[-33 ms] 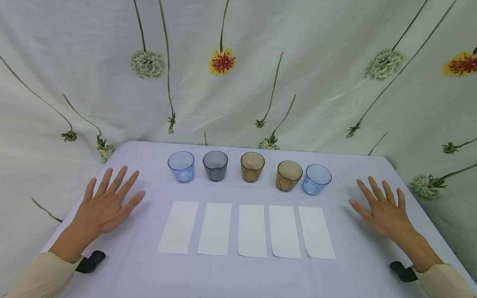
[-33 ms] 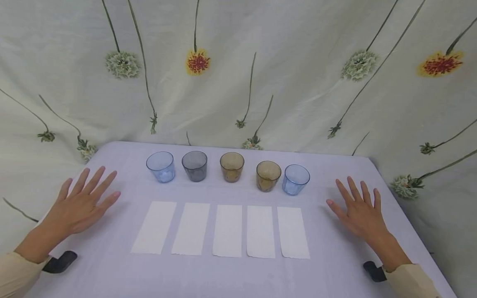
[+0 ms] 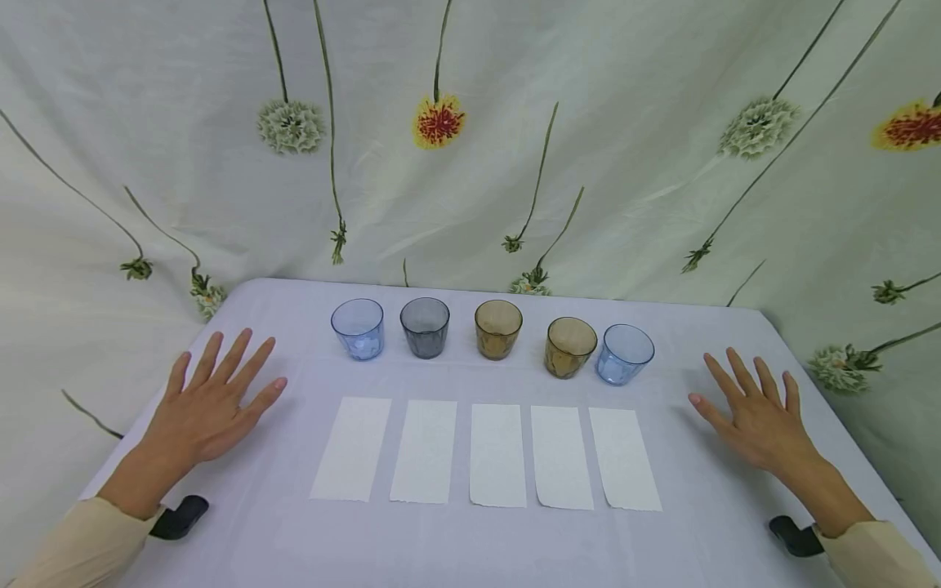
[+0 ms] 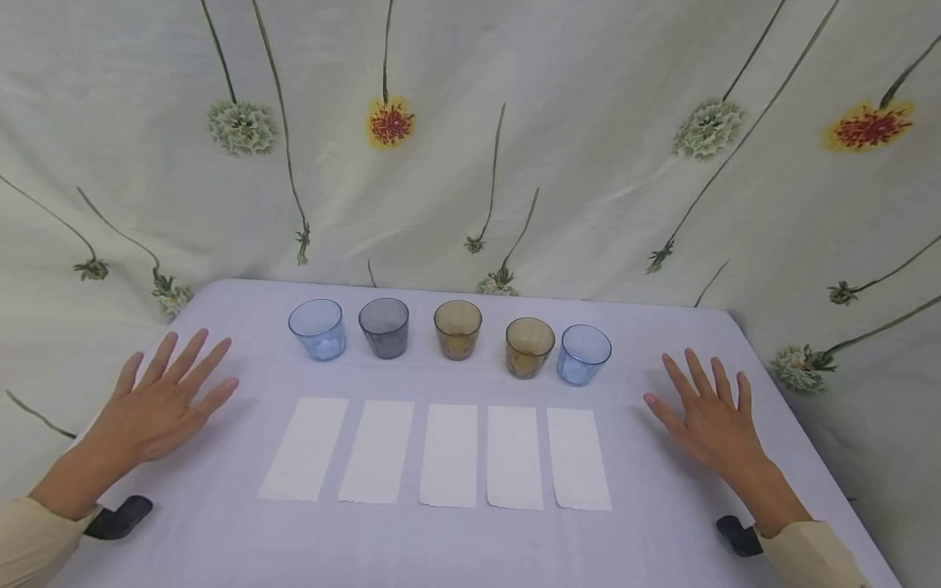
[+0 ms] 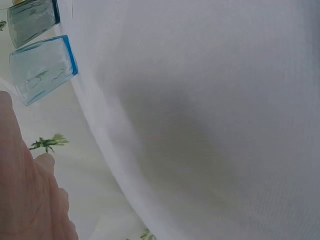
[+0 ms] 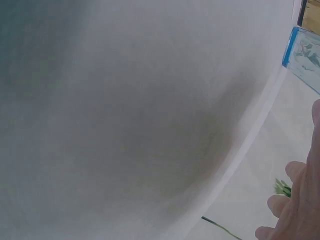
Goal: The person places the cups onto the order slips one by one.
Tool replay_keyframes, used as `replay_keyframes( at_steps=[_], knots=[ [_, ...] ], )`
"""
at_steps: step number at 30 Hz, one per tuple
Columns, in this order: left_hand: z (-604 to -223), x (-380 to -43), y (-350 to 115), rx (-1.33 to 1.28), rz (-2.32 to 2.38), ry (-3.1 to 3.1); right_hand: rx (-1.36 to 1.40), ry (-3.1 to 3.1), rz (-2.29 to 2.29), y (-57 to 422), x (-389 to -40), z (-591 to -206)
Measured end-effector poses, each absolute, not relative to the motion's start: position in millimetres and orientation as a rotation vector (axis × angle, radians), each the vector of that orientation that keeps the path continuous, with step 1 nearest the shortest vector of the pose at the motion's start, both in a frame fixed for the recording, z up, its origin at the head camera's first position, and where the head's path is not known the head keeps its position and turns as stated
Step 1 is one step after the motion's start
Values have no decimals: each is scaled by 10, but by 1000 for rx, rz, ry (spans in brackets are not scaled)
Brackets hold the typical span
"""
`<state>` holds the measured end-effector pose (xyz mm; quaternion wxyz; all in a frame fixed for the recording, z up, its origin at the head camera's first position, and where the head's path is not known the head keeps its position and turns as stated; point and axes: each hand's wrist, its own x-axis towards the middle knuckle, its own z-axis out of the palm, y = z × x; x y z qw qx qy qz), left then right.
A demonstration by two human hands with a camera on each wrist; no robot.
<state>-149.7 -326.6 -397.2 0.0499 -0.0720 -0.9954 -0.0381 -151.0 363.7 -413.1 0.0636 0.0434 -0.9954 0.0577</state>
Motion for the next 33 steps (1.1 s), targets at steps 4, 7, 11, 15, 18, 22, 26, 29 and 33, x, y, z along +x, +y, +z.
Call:
replay_keyframes(
  at_steps=[4, 7, 11, 15, 18, 22, 26, 29, 33],
  knots=[
    [-3985, -1502, -3262, -221, -115, -3035, 121, -3012, 173, 3632, -1502, -4132],
    [-3987, -1507, -3259, -223, -111, -3034, 116, -3013, 172, 3628, -1501, -4124],
    [-3976, -1516, -3256, -223, -112, -3029, 114, -3012, 176, 3631, -1504, -4127],
    [-3970, -1522, -3246, -223, -124, -3033, 115, -3013, 179, 3630, -1508, -4146],
    [-3970, -1521, -3233, -223, -134, -3043, 117, -3012, 184, 3625, -1510, -4149],
    [-3978, -1518, -3213, -226, -143, -3050, 115, -3014, 187, 3615, -1515, -4127],
    [-3978, -1519, -3178, -234, -158, -3053, 119, -3014, 190, 3603, -1521, -4096],
    [-3970, -1517, -3145, -247, -184, -3056, 129, -3013, 191, 3591, -1530, -4065],
    [-3959, -1506, -3091, -271, -240, -3073, 141, -3008, 192, 3573, -1542, -4024]
  ],
)
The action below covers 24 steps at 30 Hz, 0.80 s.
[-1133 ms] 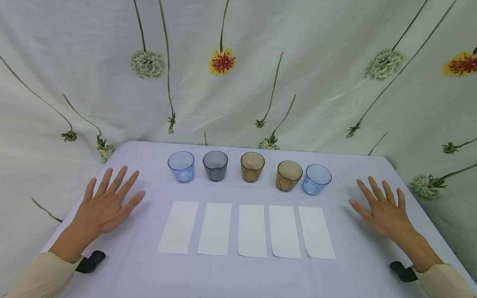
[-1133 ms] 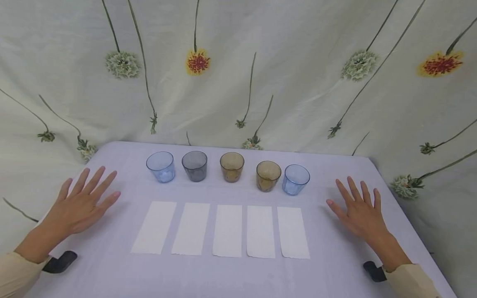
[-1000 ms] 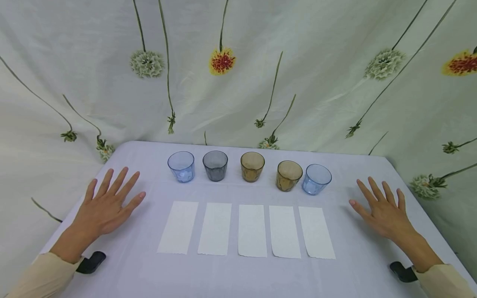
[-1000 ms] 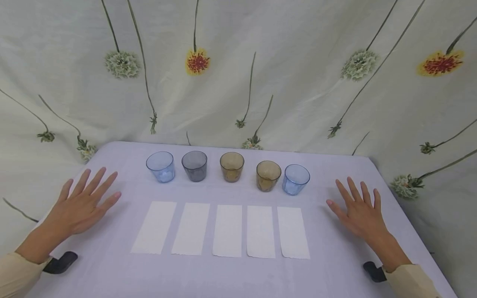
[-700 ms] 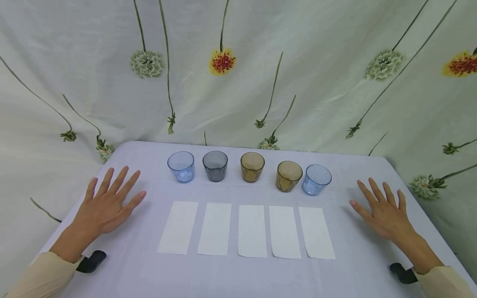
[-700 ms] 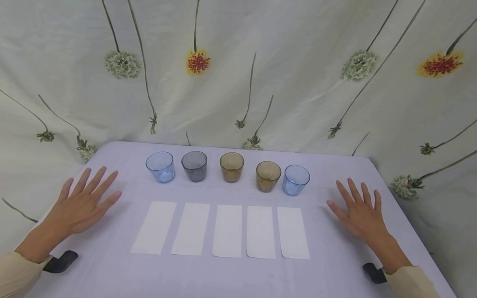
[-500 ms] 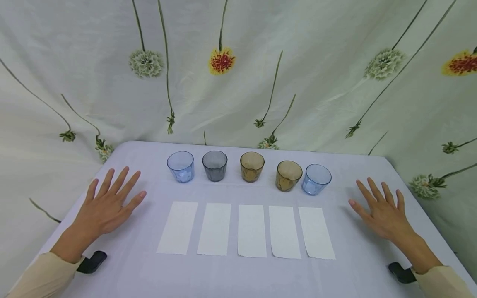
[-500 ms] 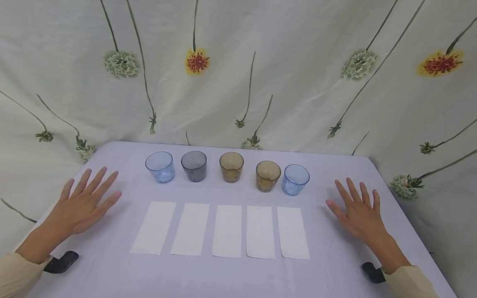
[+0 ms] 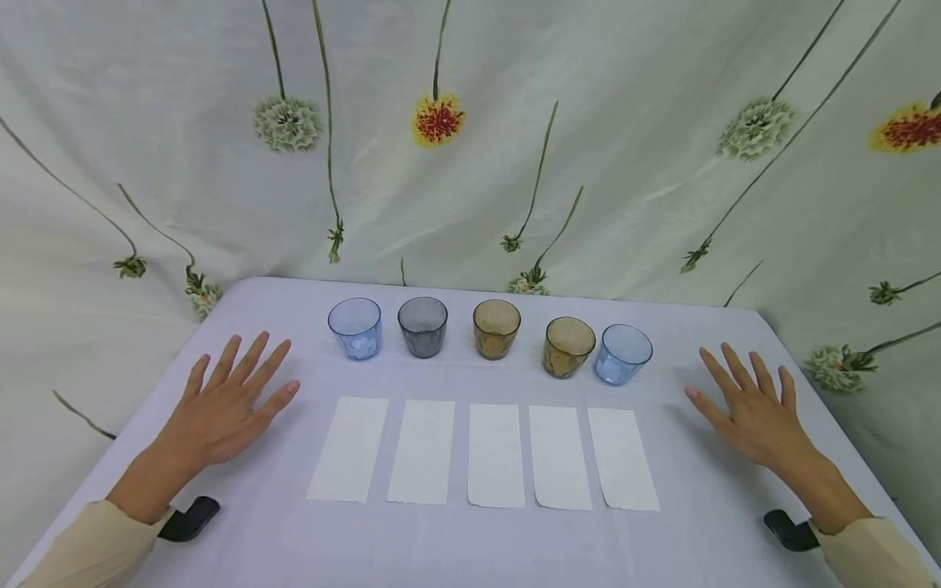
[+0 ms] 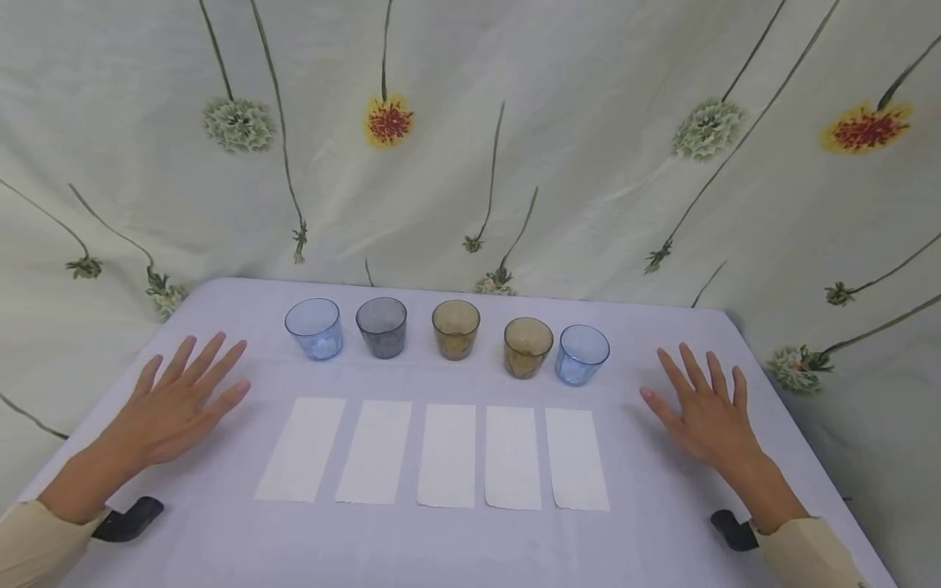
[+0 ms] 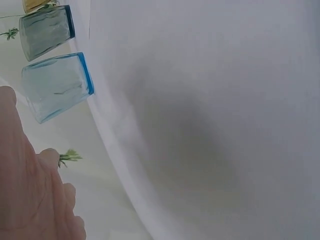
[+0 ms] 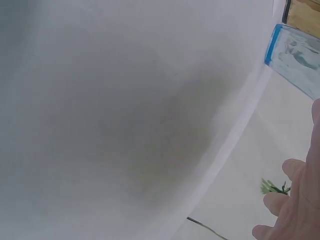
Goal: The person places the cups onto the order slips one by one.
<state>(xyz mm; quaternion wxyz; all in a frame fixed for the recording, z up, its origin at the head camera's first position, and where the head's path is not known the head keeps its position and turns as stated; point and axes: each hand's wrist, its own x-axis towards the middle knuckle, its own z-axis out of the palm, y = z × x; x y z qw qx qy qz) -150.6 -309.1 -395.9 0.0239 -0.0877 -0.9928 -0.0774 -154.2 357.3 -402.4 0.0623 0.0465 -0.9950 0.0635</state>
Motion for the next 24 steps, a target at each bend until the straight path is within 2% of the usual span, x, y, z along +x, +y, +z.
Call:
replay_keyframes(
  at_steps=[24],
  knots=[
    [-3955, -1433, -2825, -419, -810, -3148, 139, -2997, 257, 3504, -1603, -3849]
  ],
)
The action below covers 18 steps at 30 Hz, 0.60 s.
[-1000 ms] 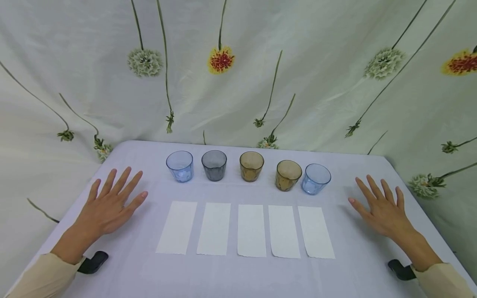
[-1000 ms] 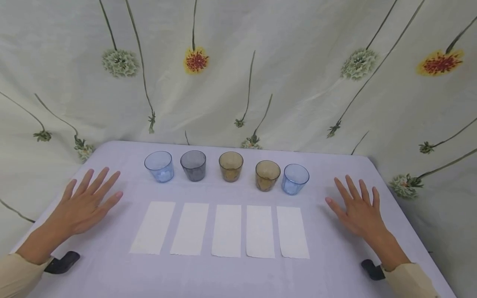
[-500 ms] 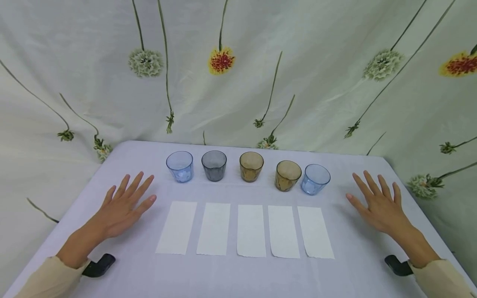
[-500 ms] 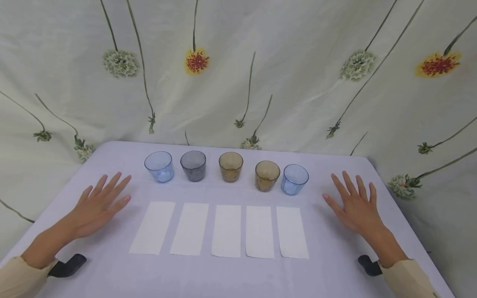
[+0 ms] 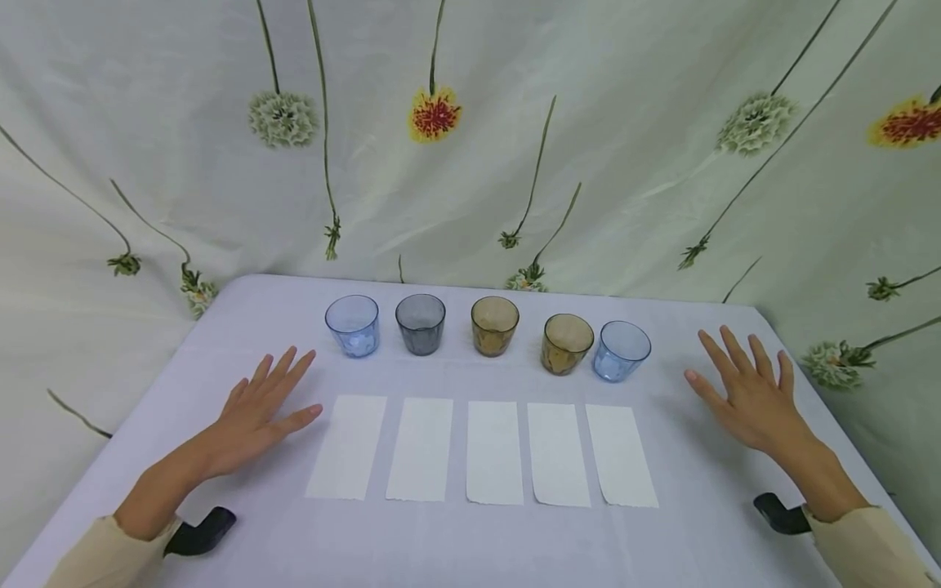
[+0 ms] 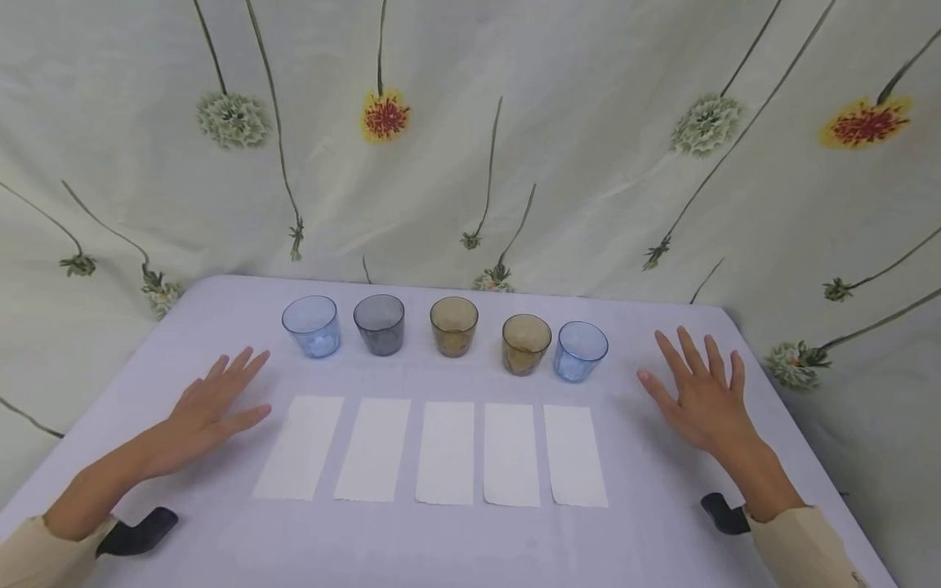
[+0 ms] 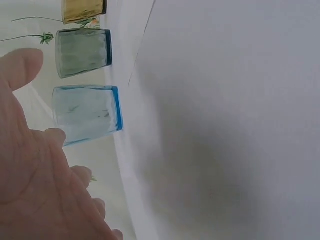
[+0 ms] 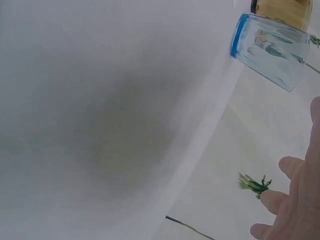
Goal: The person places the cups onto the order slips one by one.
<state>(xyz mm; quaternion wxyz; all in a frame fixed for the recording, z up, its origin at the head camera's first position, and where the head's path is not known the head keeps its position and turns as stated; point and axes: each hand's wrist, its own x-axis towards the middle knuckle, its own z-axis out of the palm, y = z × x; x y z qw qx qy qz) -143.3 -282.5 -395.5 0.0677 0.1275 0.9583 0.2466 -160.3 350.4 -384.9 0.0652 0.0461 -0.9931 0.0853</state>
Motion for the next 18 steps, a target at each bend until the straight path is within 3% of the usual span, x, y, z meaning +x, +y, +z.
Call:
replay_keyframes(
  at_steps=[18],
  knots=[
    [-4019, -1320, -2728, 651, 1097, 2600, 187, -2961, 297, 3414, -1651, -3828]
  ],
)
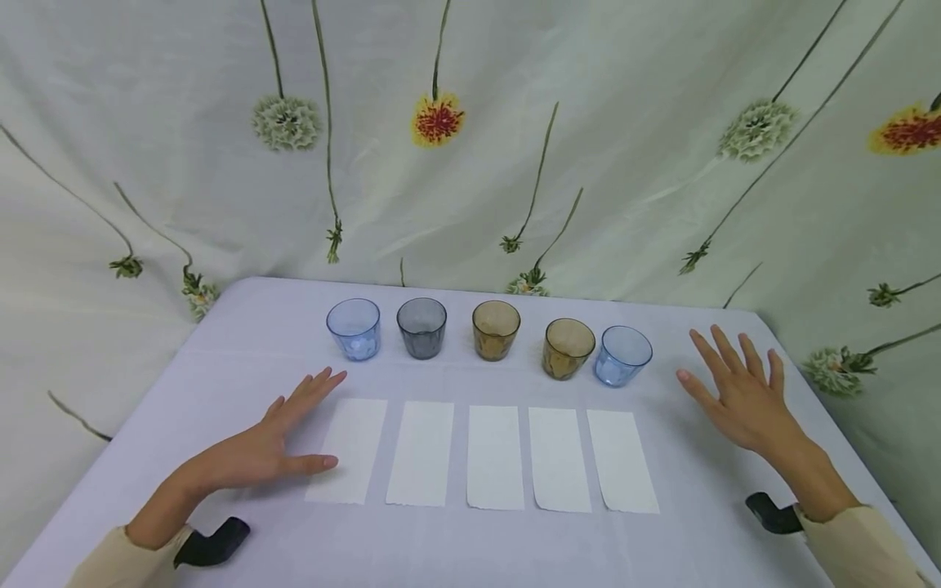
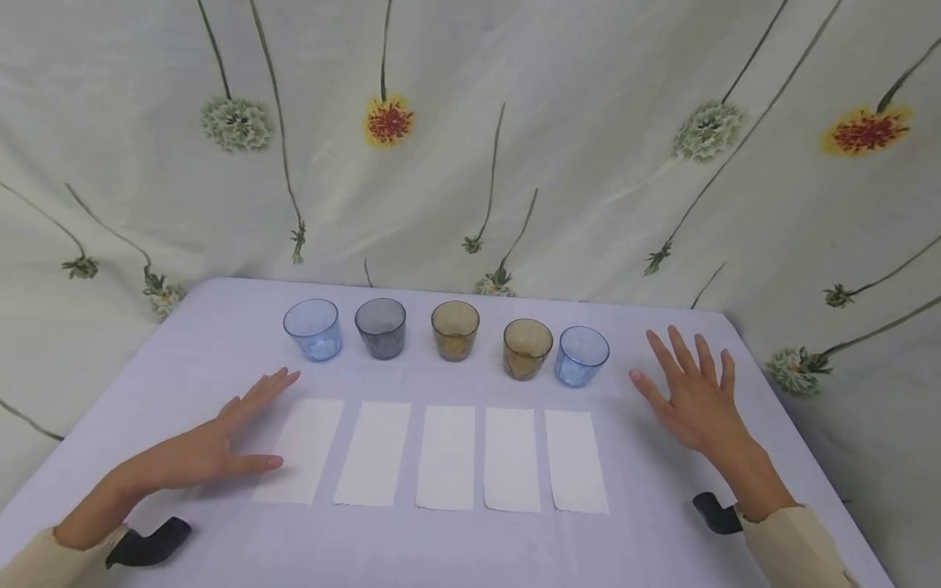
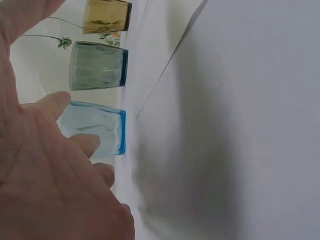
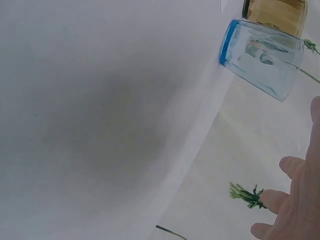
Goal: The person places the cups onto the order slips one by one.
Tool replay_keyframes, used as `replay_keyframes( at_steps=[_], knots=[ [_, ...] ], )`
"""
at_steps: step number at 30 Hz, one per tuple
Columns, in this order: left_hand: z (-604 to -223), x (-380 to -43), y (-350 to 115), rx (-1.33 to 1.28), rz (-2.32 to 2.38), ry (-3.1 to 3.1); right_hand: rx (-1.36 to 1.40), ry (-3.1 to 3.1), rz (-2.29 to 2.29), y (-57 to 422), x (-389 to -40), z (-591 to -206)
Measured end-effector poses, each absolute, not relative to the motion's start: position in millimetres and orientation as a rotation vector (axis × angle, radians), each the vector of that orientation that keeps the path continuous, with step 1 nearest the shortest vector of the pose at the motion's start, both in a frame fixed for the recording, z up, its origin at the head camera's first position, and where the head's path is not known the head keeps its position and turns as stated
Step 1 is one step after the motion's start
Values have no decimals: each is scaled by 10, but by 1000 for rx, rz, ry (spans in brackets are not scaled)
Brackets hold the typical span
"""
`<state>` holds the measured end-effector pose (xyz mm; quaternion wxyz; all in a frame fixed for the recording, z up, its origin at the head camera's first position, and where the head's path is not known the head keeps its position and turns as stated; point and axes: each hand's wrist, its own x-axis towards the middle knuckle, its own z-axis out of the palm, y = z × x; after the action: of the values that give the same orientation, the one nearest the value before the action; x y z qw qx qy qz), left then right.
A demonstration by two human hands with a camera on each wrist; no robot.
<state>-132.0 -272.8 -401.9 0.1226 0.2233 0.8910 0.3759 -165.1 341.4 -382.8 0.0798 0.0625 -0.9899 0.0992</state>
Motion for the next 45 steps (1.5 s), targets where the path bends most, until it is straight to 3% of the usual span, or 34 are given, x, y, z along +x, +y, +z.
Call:
replay_keyframes(
  at_steps=[25, 45],
  knots=[
    [-4115, -1274, -2740, 702, 1070, 2523, 341, -2906, 395, 3155, -1785, -3825],
    [-4133, -1303, -2748, 748, 1053, 2498, 615, -2854, 591, 3032, -1987, -3837]
  ],
)
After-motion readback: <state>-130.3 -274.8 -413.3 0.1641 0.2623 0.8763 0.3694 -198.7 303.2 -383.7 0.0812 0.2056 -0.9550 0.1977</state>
